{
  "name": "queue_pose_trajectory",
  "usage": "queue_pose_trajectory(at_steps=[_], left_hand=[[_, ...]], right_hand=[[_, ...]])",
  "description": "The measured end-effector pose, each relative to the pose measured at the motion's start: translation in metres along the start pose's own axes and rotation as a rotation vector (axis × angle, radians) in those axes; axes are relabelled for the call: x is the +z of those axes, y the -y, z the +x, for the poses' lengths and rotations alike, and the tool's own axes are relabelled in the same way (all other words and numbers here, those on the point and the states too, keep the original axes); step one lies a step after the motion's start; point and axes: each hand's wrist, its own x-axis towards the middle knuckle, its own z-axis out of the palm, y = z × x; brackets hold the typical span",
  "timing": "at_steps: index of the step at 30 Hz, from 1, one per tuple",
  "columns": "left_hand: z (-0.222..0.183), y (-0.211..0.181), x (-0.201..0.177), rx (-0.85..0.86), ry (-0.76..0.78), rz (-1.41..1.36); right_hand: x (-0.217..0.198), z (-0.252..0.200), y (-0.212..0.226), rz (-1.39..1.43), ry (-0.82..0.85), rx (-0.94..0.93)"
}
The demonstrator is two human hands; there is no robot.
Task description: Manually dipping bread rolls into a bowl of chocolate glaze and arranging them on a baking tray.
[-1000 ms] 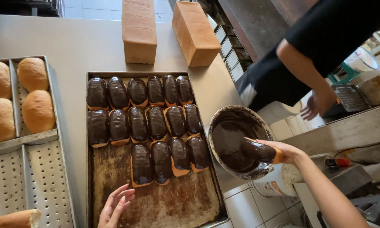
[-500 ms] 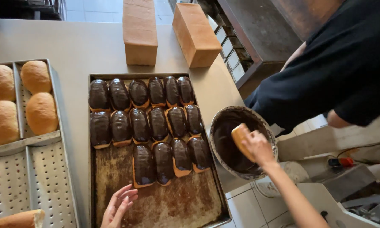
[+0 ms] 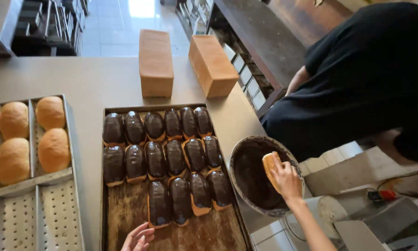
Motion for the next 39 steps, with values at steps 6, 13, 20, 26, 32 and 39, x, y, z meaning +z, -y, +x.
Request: queue_pose_trajectory(at_steps=[6, 13, 20, 26, 32, 39], left_hand=[[0.007, -0.021, 0.011, -0.015, 0.006, -0.020], [0.041, 0.000, -0.021, -0.111, 0.056, -0.108], [0.055, 0.011, -0.035, 0.074, 0.556, -0.486], [0.068, 0.016, -0.038, 0.098, 0.605, -0.528], [0.072, 0.004, -0.021, 0.108, 0.703, -0.565], [0.062, -0.009, -0.005, 0.134, 0.829, -0.642]], right_hand=[[0.010, 0.010, 0.003, 0.180, 0.137, -0.028], [-0.023, 0.015, 0.021, 0.285, 0.159, -0.030], [-0.015, 0.010, 0.023, 0.165, 0.126, -0.041], [0.002, 0.008, 0.016, 0.158, 0.125, -0.031], [0.040, -0.009, 0.001, 0.064, 0.059, 0.025], [0.069, -0.014, -0.017, -0.003, -0.052, 0.039]])
